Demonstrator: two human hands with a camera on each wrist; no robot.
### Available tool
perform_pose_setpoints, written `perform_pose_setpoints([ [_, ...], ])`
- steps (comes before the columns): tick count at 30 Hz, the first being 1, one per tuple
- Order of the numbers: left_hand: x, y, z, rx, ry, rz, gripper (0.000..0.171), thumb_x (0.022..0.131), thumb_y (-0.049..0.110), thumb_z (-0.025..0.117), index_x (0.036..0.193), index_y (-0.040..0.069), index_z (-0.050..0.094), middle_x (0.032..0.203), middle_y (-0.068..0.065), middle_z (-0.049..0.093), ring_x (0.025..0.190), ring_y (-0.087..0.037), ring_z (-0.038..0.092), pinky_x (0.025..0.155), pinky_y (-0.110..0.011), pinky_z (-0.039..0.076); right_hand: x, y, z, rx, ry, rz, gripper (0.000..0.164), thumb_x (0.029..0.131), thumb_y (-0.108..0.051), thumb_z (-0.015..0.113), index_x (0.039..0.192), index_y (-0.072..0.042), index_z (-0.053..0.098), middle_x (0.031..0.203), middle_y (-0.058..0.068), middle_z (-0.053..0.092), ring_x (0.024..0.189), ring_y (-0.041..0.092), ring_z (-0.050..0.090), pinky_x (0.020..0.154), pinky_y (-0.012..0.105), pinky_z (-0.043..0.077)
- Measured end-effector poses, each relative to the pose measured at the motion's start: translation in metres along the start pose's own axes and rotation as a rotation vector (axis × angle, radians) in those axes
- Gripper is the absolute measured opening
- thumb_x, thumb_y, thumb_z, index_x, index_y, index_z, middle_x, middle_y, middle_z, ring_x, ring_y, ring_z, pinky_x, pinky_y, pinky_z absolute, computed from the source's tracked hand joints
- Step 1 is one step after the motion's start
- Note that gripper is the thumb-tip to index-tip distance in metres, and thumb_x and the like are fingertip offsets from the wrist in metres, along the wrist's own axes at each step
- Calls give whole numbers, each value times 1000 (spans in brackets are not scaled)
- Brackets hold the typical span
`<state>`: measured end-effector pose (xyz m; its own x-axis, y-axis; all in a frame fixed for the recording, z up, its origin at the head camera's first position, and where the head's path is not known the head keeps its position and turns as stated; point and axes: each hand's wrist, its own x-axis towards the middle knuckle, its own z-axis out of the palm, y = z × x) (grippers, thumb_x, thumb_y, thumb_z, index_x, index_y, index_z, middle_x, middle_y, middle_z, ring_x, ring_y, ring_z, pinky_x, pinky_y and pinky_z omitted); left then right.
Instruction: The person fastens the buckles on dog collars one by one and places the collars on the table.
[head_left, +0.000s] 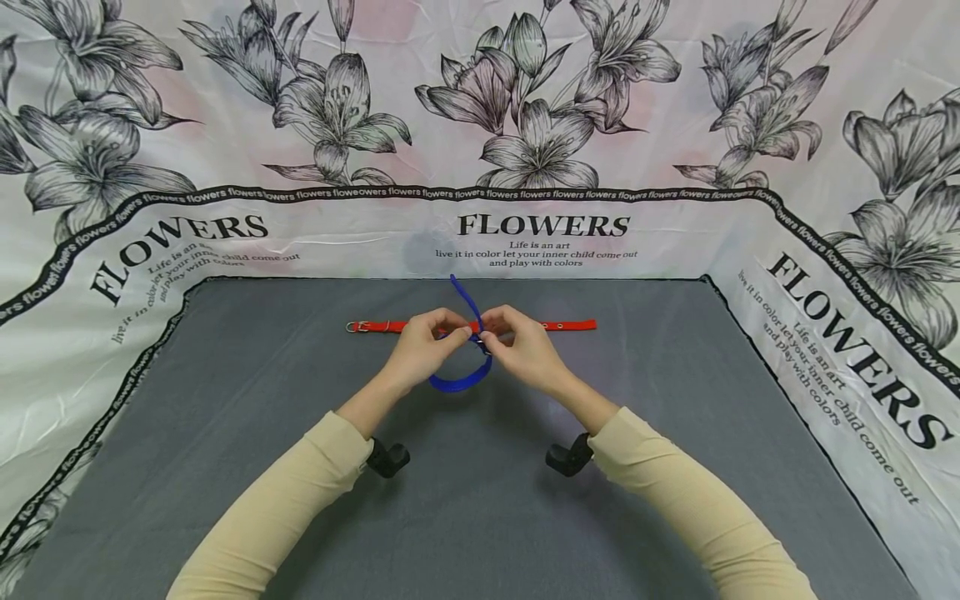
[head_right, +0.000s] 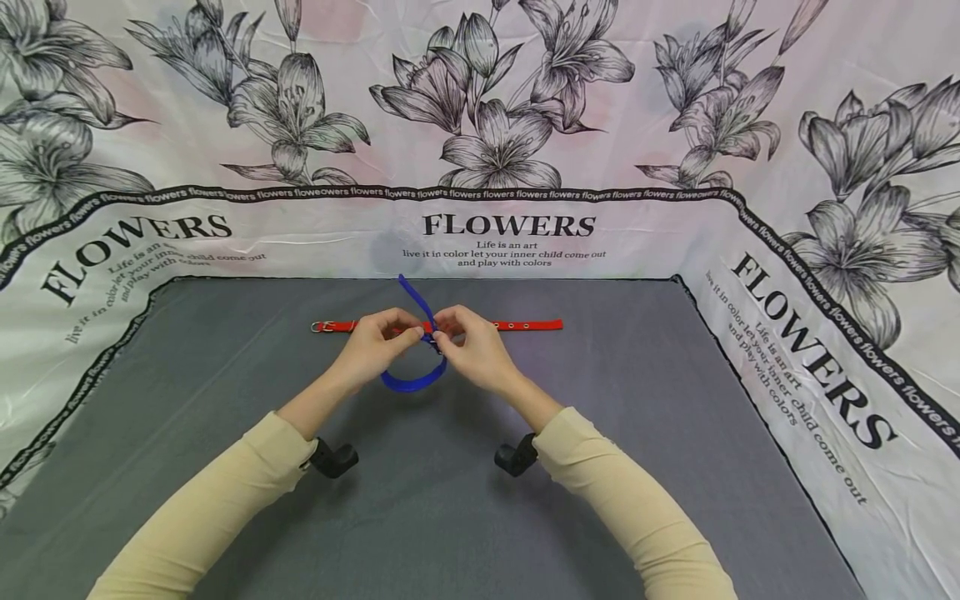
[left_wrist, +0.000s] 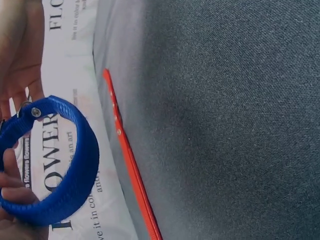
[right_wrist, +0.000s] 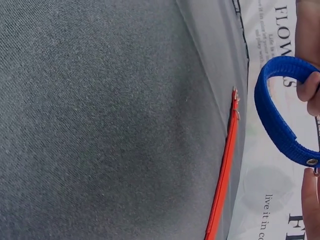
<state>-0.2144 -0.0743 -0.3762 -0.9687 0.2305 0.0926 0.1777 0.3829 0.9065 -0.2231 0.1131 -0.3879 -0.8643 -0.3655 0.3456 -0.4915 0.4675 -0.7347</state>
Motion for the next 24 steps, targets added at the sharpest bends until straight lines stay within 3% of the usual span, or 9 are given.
perform_pose_setpoints([
  [13,2,-2,7,48,134,55,13,86,29,64,86,18,71,80,3,69,75,-22,59,59,-29,44,-1,-3,4,76,-17,6,19,92,-12,57,110,-9,55,103,6,62,92,15,60,73,30,52],
  [21,-1,-2,7,69,131,71,15,88,28,63,91,16,71,82,2,69,69,-16,56,55,-28,42,-1,-7,2,92,-59,24,24,91,-11,57,115,-8,54,106,9,62,96,22,60,75,37,52],
  [24,-2,-3,6,78,132,85,15,87,27,63,91,15,71,82,2,70,69,-15,57,54,-27,42,-4,-22,-2,92,-81,37,23,91,-7,56,114,-5,54,105,13,62,96,26,60,75,39,52],
])
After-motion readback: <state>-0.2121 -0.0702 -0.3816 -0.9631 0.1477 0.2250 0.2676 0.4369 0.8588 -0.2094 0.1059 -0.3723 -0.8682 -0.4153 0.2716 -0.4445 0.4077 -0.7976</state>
